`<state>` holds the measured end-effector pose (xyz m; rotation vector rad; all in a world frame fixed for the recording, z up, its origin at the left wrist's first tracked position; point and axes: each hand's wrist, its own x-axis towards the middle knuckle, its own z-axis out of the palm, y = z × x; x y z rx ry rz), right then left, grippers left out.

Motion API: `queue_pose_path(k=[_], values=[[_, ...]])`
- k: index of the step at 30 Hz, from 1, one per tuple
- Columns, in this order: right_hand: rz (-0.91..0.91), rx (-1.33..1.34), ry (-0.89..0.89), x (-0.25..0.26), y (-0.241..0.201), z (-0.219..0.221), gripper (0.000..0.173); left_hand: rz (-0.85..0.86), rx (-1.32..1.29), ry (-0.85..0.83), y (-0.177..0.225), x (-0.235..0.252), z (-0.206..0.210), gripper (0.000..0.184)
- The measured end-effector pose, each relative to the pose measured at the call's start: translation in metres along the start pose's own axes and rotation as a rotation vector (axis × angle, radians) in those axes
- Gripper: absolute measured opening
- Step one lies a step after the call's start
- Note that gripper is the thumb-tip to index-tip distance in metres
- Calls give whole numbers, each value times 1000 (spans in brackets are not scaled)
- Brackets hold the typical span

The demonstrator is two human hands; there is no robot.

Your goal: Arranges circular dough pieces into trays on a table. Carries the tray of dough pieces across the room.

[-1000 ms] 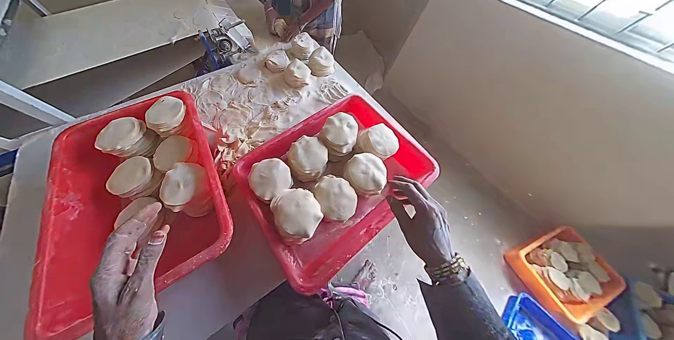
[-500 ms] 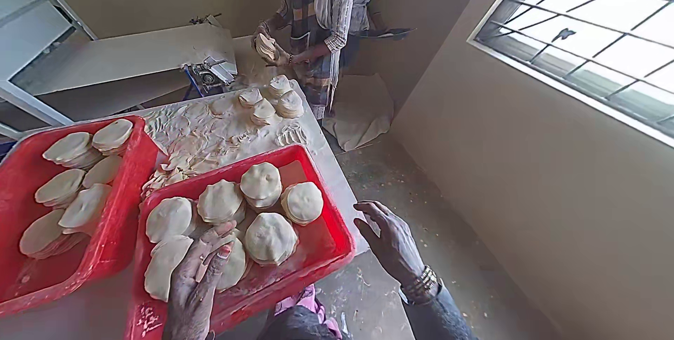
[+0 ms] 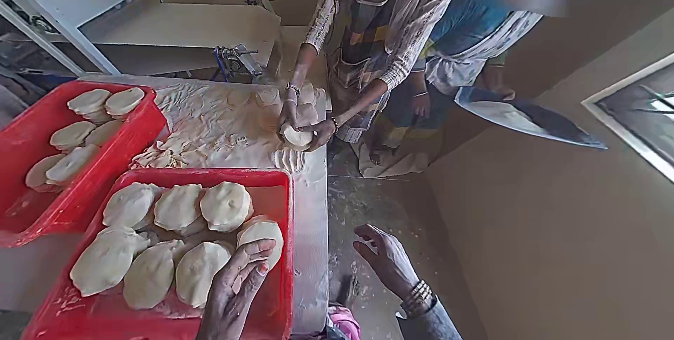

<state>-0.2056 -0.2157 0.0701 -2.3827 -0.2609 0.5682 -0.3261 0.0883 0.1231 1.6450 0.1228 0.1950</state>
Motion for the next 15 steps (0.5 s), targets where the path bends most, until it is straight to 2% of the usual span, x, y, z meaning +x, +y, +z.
queue_pose_path(k=[4, 7, 10, 13, 15], values=[[-129, -36, -227, 67, 9, -32, 40, -80, 26, 313, 2, -39, 47, 29], [-234, -60, -298, 108, -2, -51, 40, -90, -61, 469, 1, -64, 87, 29], [-332, -93, -293, 142, -25, -62, 39, -54, -97, 519, 1, -81, 120, 27], [-420, -57, -190, 183, -51, -60, 40, -36, -108, 567, 2, -86, 144, 27], [-383, -59, -121, 207, -68, -57, 43, -62, -99, 578, -1, -84, 153, 27]])
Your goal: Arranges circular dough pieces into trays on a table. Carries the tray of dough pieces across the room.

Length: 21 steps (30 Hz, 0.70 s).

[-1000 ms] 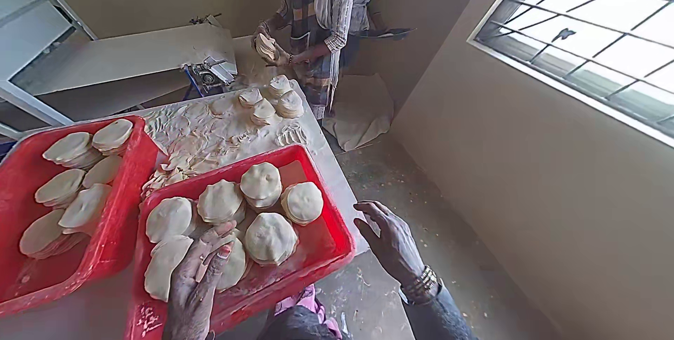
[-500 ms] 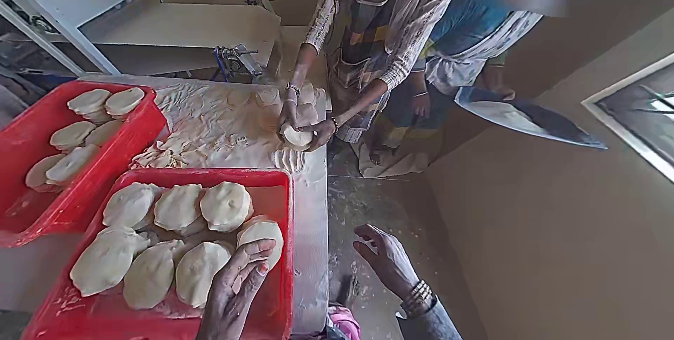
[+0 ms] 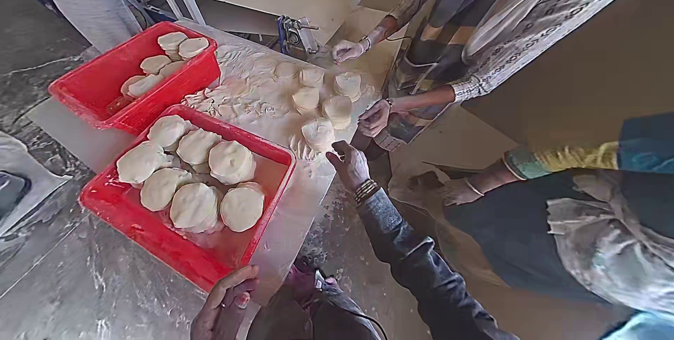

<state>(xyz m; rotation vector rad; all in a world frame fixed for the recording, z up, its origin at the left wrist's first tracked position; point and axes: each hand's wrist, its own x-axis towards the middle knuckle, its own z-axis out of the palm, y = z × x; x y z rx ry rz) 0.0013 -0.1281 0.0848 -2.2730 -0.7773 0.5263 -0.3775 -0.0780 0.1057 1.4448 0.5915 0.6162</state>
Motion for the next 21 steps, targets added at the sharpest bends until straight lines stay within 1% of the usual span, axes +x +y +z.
queue_pose_path(k=[3, 5, 8, 11, 14, 17, 19, 21], values=[[141, -46, 34, 46, -3, -2, 56, -16, 24, -49, -3, 13, 19, 30], [244, -85, -6, 77, -1, 1, 65, -4, 41, -121, -7, 27, 32, 38], [351, -105, -63, 114, 1, 9, 72, 2, 39, -237, -20, 53, 48, 42], [410, -79, -105, 134, -2, 12, 76, -63, 35, -313, -29, 84, 71, 40], [374, -65, -124, 148, 8, 11, 71, -216, 13, -354, -41, 127, 99, 36], [317, -42, -204, 157, 17, 5, 65, -340, -34, -318, -54, 175, 127, 37], [277, -30, -256, 168, 23, 2, 65, -418, -86, -192, -62, 206, 146, 37], [249, -4, -294, 170, 27, -2, 68, -489, -131, -24, -73, 231, 162, 39]])
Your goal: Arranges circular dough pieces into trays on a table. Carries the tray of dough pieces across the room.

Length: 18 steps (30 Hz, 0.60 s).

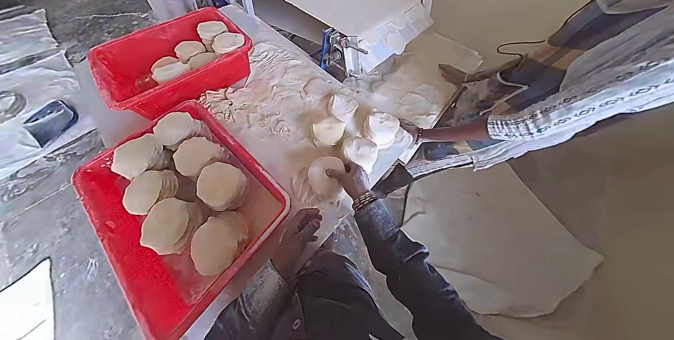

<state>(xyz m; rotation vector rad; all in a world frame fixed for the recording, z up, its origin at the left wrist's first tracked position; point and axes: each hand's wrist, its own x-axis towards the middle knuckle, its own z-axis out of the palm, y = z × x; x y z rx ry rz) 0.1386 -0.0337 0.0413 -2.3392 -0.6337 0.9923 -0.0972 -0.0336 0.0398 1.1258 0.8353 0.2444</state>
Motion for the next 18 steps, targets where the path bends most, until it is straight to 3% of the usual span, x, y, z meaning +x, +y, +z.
queue_pose_path(k=[5, 11, 15, 18], values=[[-170, -13, -46, -11, -8, -5, 68, -66, -144, 297, 9, 47, 22, 47], [-443, -119, -287, -27, -47, -33, 61, -128, -353, 622, 14, 65, 46, 43], [-544, 235, -488, -32, -58, -56, 54, 83, -248, 774, 5, 71, 58, 40], [-493, 582, -681, -28, -60, -61, 49, 264, -168, 960, 0, 74, 76, 30]])
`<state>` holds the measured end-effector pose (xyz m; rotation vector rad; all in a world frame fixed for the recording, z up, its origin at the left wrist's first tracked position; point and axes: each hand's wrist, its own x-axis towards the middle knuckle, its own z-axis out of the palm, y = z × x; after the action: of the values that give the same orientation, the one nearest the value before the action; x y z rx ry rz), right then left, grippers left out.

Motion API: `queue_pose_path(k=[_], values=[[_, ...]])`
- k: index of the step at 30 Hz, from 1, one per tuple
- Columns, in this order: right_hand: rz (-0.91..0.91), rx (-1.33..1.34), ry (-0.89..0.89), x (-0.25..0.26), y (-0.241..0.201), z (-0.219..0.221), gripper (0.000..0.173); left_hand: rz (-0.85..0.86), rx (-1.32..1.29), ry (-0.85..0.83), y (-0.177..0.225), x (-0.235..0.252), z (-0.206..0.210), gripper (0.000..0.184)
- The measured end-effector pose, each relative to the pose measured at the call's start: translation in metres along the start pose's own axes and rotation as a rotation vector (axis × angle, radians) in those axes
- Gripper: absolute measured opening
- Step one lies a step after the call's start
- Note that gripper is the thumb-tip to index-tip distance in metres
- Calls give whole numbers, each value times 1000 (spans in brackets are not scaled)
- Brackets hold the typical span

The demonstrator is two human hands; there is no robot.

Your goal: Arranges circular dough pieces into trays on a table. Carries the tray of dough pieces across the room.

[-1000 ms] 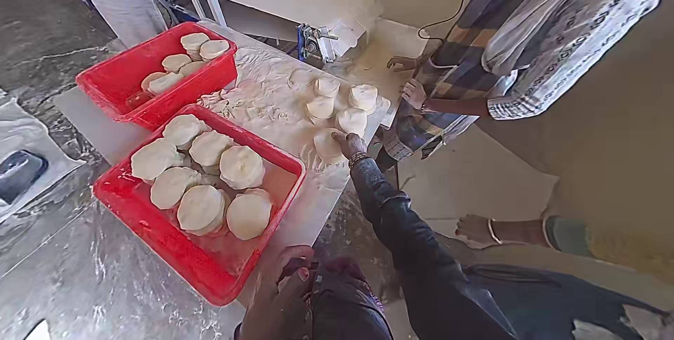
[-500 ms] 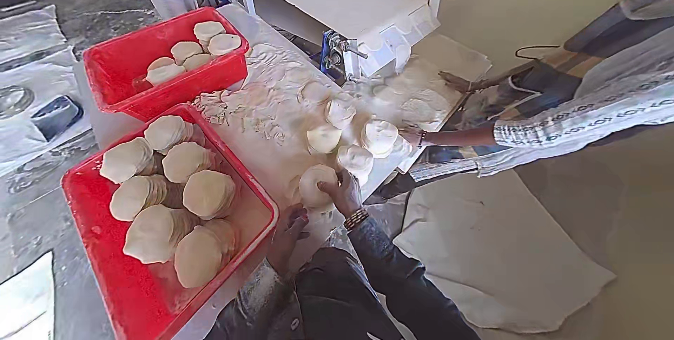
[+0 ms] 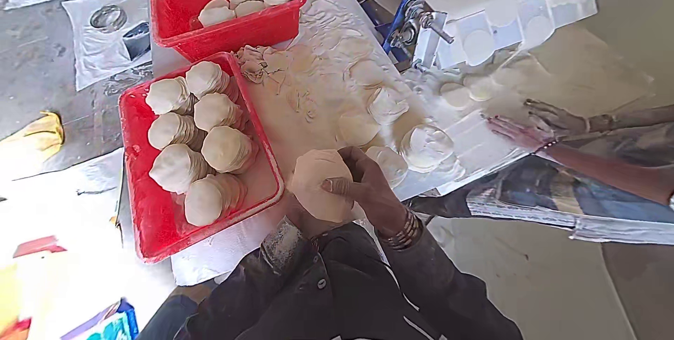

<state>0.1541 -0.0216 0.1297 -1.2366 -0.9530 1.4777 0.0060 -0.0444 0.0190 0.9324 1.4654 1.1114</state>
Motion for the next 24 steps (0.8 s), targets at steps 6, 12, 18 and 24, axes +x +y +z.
queue_pose_path(k=[6, 12, 18, 24], values=[[68, -202, 25, 15, 22, -5, 52, -273, -521, -63, 24, 15, 12, 66], [-45, -55, 8, 16, 12, -11, 51, -164, -635, -223, 43, 2, -2, 49], [-133, -71, -61, 20, 34, -27, 74, 328, -42, -379, 58, 23, -17, 70], [-305, -412, -206, 34, 47, -49, 113, 429, 708, -701, 107, 48, -37, 57]])
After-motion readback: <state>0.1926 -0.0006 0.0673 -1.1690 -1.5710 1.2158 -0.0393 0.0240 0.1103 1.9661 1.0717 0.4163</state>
